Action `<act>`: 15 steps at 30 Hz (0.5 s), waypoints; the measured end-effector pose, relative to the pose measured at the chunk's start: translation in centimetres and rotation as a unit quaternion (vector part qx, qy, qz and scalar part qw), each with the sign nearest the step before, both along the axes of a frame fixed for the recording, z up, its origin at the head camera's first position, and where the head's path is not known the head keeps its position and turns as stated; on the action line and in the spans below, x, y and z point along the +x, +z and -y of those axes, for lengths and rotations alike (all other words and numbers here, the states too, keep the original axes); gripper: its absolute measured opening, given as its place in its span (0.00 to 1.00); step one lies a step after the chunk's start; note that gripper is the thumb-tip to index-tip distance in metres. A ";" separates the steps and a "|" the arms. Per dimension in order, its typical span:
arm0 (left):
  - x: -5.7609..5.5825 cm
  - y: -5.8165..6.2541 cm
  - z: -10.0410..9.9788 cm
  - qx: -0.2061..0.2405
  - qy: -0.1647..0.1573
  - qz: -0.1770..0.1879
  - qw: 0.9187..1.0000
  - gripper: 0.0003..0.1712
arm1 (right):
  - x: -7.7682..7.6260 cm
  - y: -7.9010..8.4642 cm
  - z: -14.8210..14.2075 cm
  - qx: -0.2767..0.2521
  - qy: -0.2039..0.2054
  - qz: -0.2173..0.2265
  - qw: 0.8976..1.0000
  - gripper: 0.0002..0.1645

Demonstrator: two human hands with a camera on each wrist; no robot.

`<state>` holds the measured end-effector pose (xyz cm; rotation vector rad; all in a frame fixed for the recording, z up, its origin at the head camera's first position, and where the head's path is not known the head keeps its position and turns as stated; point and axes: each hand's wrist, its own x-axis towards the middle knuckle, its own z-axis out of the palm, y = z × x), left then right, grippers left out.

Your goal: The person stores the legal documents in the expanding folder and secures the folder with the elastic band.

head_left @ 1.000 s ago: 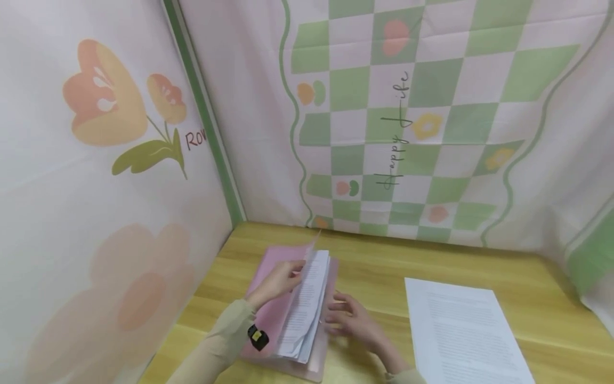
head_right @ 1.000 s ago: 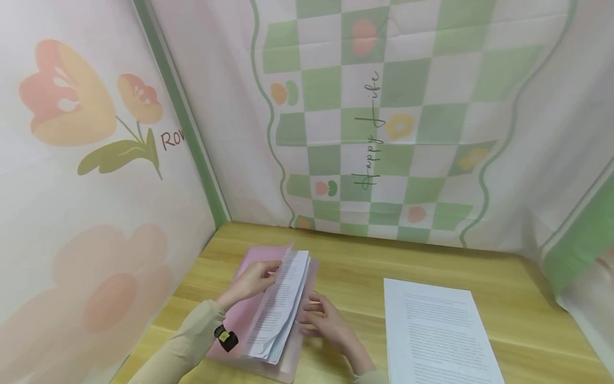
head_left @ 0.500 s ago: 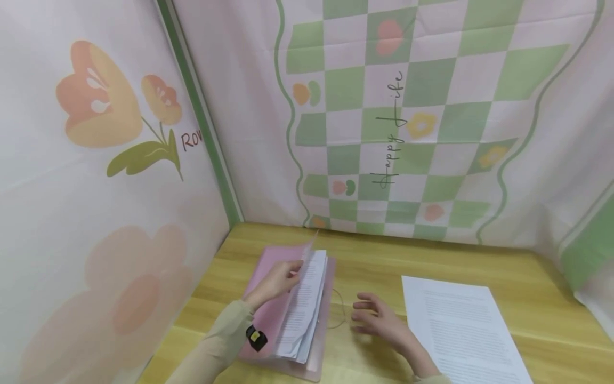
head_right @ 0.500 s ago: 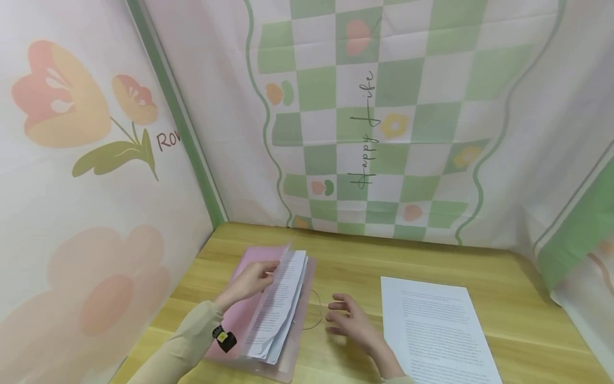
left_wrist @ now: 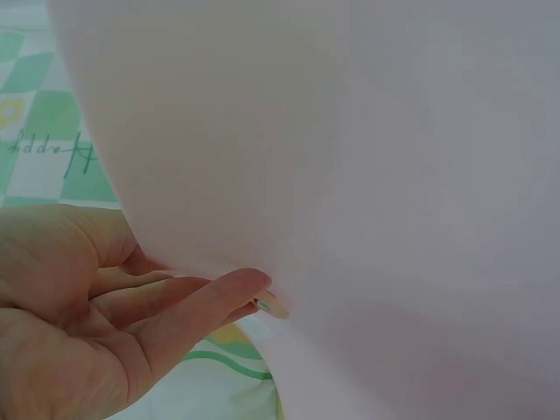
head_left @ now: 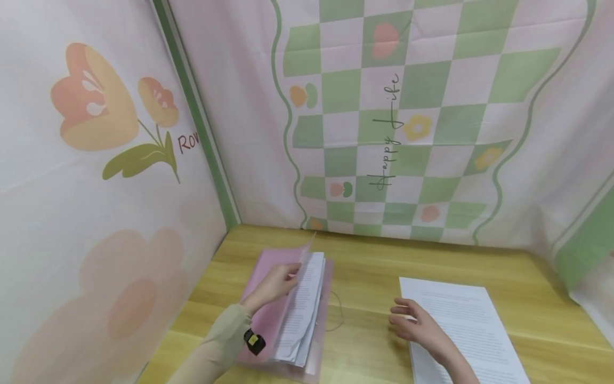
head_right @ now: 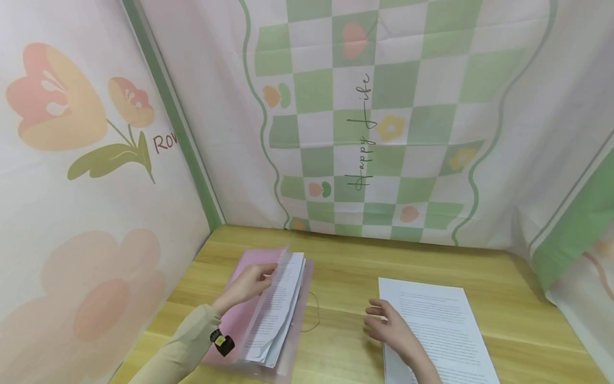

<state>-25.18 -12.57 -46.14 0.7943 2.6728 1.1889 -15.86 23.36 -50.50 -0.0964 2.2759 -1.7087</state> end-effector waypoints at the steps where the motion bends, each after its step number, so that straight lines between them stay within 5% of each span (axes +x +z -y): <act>1: 0.0 0.0 0.0 -0.001 0.001 0.000 1.000 0.28 | 0.1 -0.1 -0.5 0.004 -0.007 0.002 1.000 0.40; 8: 0.1 0.0 -0.1 0.003 0.001 0.005 1.000 0.27 | 0.8 -0.5 -3.2 0.041 -0.065 0.022 0.997 0.38; 15: 0.1 0.2 -0.1 0.010 0.002 0.012 1.000 0.28 | 1.3 -0.9 -5.6 0.088 -0.082 0.018 0.993 0.36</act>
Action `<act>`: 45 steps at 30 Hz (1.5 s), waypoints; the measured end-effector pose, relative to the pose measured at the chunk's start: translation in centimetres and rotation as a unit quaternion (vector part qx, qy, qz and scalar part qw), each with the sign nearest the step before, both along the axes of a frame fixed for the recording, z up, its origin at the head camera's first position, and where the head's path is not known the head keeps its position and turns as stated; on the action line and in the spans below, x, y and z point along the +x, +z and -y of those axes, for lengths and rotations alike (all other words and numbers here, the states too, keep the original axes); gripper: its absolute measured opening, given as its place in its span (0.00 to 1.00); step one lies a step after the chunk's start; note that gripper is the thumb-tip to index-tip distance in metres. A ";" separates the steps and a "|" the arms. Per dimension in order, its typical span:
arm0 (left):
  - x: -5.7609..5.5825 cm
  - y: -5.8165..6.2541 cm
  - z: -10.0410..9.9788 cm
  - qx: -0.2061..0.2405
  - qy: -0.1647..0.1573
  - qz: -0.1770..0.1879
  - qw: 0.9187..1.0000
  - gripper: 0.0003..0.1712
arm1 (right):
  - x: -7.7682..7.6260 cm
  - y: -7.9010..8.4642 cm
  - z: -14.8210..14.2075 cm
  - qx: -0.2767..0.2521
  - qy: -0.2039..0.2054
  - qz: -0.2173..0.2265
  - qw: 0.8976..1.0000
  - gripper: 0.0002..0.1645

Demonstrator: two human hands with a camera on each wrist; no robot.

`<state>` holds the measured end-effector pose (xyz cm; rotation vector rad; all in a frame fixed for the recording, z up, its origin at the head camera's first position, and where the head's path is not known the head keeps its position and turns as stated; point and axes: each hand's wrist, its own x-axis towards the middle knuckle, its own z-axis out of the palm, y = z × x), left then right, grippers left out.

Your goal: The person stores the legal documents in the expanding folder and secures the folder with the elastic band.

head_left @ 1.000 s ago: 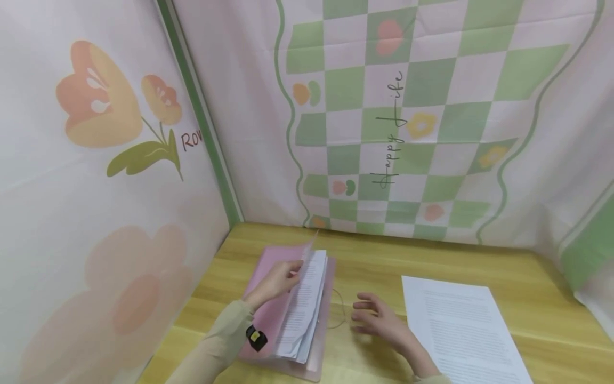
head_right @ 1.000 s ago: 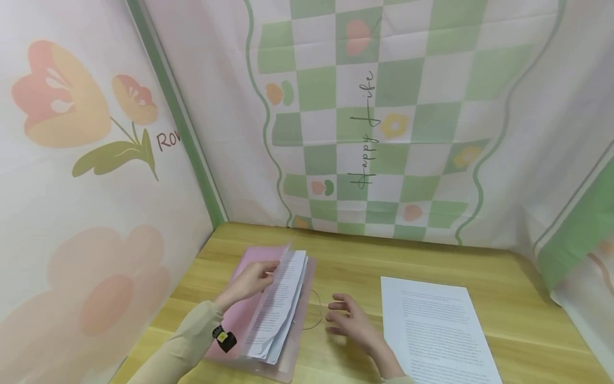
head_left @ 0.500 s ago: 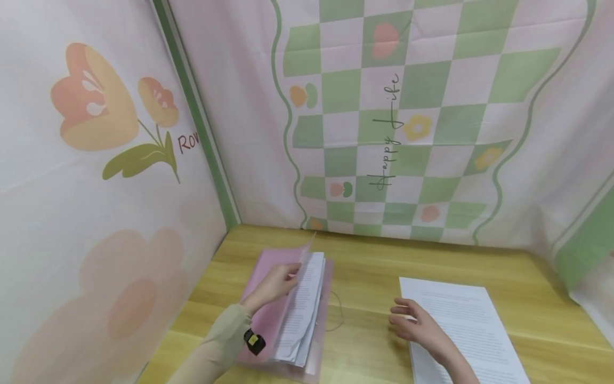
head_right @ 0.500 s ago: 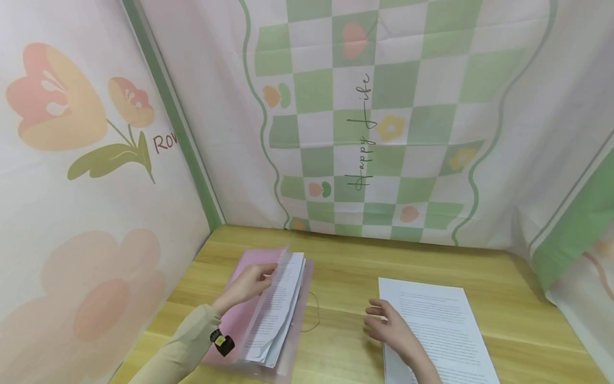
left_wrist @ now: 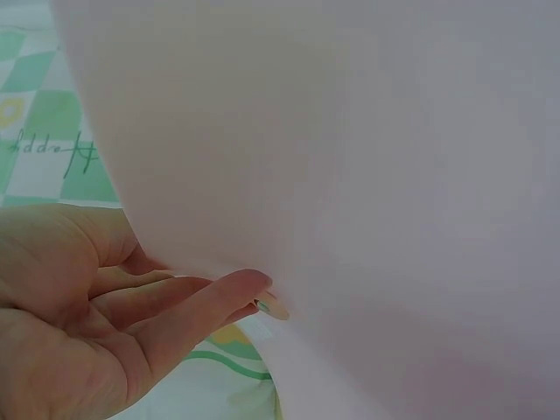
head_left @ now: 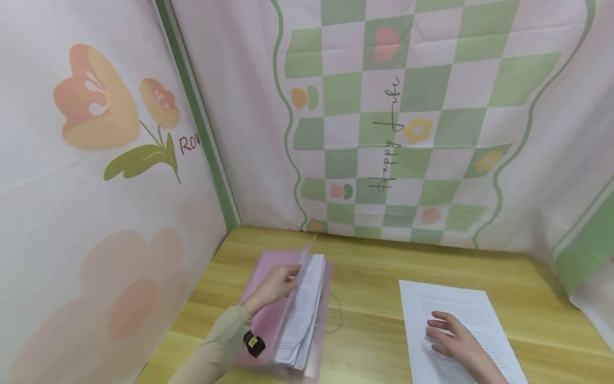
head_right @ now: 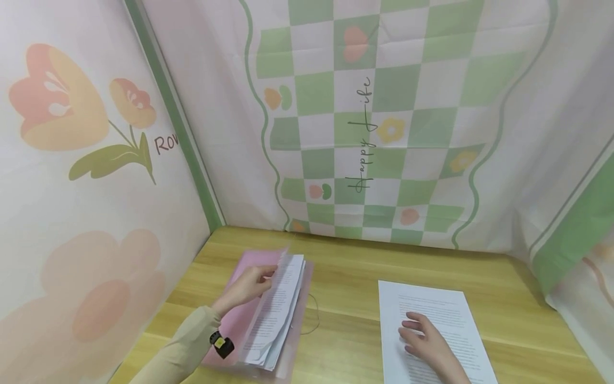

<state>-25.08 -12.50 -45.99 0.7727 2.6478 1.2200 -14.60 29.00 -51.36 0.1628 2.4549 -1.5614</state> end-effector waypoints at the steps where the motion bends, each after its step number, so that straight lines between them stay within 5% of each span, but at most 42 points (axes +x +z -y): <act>1: 0.0 0.0 0.0 -0.001 0.001 0.001 1.000 0.28 | 0.1 -0.1 -0.4 0.006 0.002 -0.002 1.000 0.36; 8: 0.0 -0.1 0.1 -0.012 0.011 -0.003 1.000 0.29 | 0.4 -0.4 -3.1 0.081 0.025 -0.018 0.996 0.37; 21: -0.1 -0.1 0.0 -0.007 0.007 -0.018 1.000 0.28 | 1.1 -2.0 -6.6 0.208 -0.011 -0.094 0.974 0.37; 27: 0.0 -0.2 -0.1 -0.009 0.007 -0.019 1.000 0.28 | 1.1 -2.4 -7.9 0.218 -0.009 -0.077 0.973 0.42; 35: 0.0 -0.1 0.0 -0.001 0.002 -0.012 1.000 0.28 | 1.6 -2.4 -8.6 0.274 -0.010 -0.068 0.959 0.46; 45: 0.2 0.0 0.0 -0.003 0.003 -0.014 1.000 0.27 | 1.3 -3.3 -9.9 0.335 -0.040 0.015 0.941 0.64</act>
